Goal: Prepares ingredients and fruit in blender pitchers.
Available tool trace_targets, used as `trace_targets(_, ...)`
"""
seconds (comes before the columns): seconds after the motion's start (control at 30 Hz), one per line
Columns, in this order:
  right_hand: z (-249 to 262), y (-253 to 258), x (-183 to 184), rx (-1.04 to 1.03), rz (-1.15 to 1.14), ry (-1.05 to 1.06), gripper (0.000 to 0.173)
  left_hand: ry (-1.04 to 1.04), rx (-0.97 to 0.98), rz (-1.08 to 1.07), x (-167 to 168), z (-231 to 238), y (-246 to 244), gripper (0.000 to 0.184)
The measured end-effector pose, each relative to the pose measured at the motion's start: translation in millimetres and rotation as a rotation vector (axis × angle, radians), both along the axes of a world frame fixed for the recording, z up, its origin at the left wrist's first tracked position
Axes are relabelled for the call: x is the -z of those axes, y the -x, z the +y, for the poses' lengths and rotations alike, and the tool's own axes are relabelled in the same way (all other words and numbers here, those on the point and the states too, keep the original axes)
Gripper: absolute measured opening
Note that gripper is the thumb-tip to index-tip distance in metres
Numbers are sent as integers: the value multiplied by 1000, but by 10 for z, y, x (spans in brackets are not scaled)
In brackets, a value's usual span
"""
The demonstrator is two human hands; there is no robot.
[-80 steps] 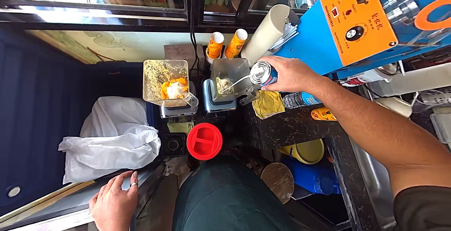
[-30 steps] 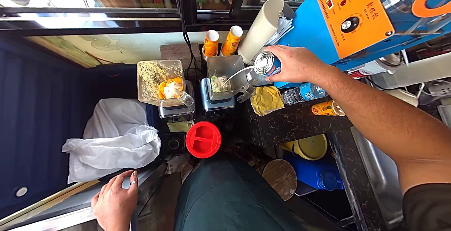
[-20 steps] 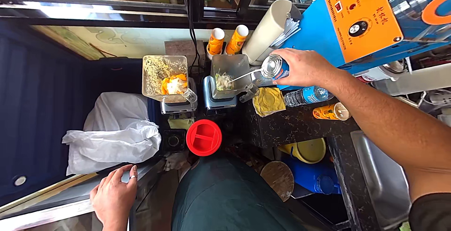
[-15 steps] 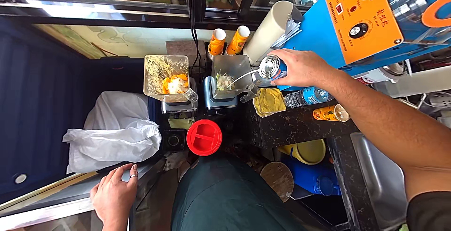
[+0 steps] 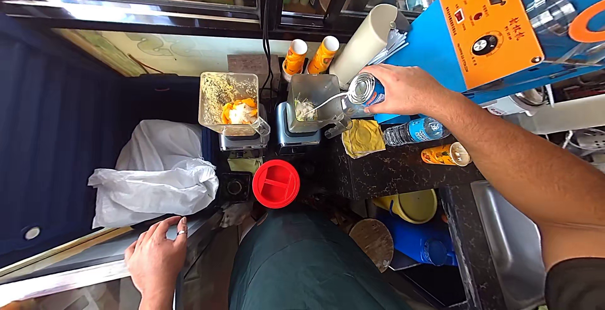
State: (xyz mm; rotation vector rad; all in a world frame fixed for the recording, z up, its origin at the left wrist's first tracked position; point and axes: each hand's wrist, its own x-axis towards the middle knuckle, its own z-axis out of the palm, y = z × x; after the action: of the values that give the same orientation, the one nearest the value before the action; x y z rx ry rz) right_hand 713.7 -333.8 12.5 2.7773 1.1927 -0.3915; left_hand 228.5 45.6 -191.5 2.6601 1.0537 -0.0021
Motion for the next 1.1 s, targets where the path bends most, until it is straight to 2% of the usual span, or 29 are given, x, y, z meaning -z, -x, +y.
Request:
trace_targets(0.73,12,69,16,92,46,-30,87,-20,-2,-32,28,1,6,43)
trace_targets(0.8,-1,71,19,132,89,-120,88,-27,-1,-33,36,11,12,43)
trace_targets(0.93,-3,95,4,225,242,-438,89,-26,3,-31,40,19,18,44)
trace_targets(1.1,367,198,-186,121,398,-802,88,-27,-3,-17,27,14,5,43)
